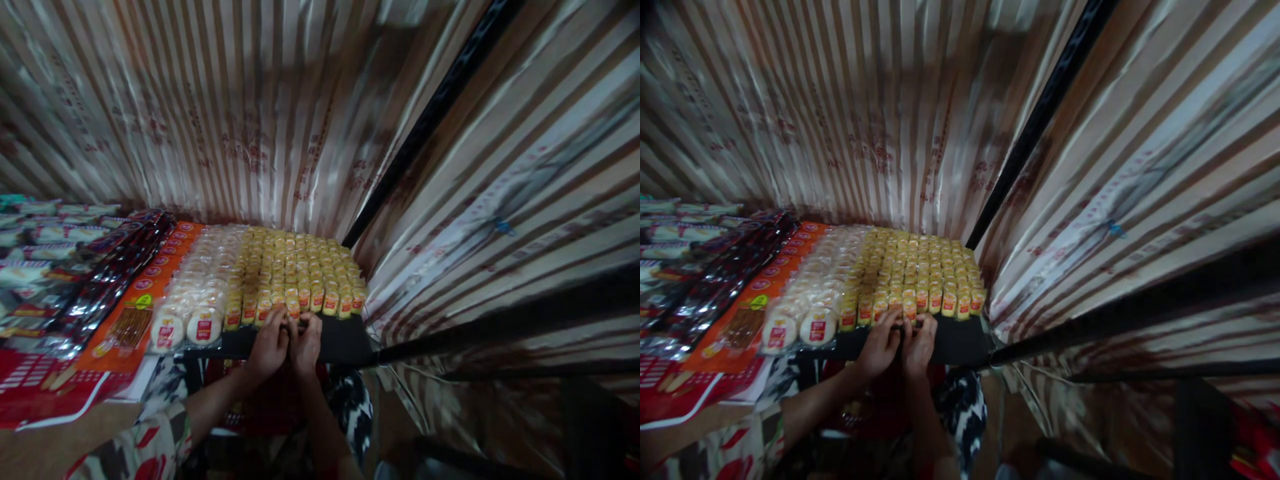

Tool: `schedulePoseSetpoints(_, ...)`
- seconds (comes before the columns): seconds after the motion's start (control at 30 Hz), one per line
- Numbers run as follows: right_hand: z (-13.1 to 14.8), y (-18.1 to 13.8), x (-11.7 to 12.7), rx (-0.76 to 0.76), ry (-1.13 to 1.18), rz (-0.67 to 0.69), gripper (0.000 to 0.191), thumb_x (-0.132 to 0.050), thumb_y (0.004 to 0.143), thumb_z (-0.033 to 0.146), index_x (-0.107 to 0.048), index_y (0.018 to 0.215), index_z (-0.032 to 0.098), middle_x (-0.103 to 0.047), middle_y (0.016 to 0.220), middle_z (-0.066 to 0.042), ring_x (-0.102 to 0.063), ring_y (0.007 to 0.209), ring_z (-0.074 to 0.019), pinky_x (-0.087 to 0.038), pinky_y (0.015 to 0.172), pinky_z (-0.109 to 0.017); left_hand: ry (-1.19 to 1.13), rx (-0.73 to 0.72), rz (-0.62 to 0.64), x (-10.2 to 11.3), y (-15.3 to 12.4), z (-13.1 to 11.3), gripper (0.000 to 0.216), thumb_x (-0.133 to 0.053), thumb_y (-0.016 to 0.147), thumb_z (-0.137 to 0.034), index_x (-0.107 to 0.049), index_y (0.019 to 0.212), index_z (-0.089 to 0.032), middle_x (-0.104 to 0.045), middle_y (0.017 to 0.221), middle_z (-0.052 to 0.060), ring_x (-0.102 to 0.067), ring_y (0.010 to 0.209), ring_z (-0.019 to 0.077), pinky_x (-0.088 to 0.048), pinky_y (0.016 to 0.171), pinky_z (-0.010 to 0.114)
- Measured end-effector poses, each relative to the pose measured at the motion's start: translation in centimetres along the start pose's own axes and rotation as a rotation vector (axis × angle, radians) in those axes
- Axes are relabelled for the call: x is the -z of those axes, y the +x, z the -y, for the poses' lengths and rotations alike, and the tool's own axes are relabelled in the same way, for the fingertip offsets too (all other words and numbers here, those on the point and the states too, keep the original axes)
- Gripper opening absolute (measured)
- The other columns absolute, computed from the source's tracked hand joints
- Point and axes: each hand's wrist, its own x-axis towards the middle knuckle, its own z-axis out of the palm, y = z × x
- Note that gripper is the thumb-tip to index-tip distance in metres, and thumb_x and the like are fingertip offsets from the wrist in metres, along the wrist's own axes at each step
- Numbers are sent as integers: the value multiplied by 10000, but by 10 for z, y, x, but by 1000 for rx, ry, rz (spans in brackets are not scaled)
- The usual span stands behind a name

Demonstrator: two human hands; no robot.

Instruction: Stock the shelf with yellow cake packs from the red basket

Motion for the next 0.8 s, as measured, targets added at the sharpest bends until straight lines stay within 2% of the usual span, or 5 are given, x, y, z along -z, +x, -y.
schedulePoseSetpoints(0.17,-3,-1,-3,120,-104,6,209,-390,874,390,-501,882,214,-496,947,-76,-498,921,-188,-443,783,-310,5,-16,62,-4,1,8,453,-373,762,-105,-483,1201,-128,-451,1301,125,-414,1213,229,-331,1044,404)
schedulePoseSetpoints(0.37,3,0,-7,73,-153,-32,257,-428,861,403,-576,817,198,-484,971,-82,-499,926,-176,-449,769,-281,31,-46,83,0,-2,6,437,-359,763,-77,-484,1180,-116,-419,1309,138,-414,1207,226,-332,1041,387)
schedulePoseSetpoints(0.57,8,-24,8,218,-1,-54,266,-409,880,346,-598,889,159,-547,909,-92,-531,898,-177,-460,786,-317,30,-101,123,13,-54,12,307,-350,782,-71,-594,946,-158,-553,990,86,-540,935,167,-463,849,297)
schedulePoseSetpoints(0.67,3,-62,16,185,25,154,258,-379,892,325,-581,919,167,-610,837,-70,-577,795,-162,-468,737,-293,55,-4,273,17,-92,34,274,-388,763,-63,-617,873,-166,-582,954,76,-559,861,156,-469,787,270)
schedulePoseSetpoints(0.8,-17,-105,3,55,-60,672,292,-345,891,300,-610,925,182,-655,892,-80,-608,820,-162,-454,778,-272,126,319,459,17,-120,76,312,-426,771,-108,-619,1009,-168,-616,1034,101,-556,988,208,-433,854,309)
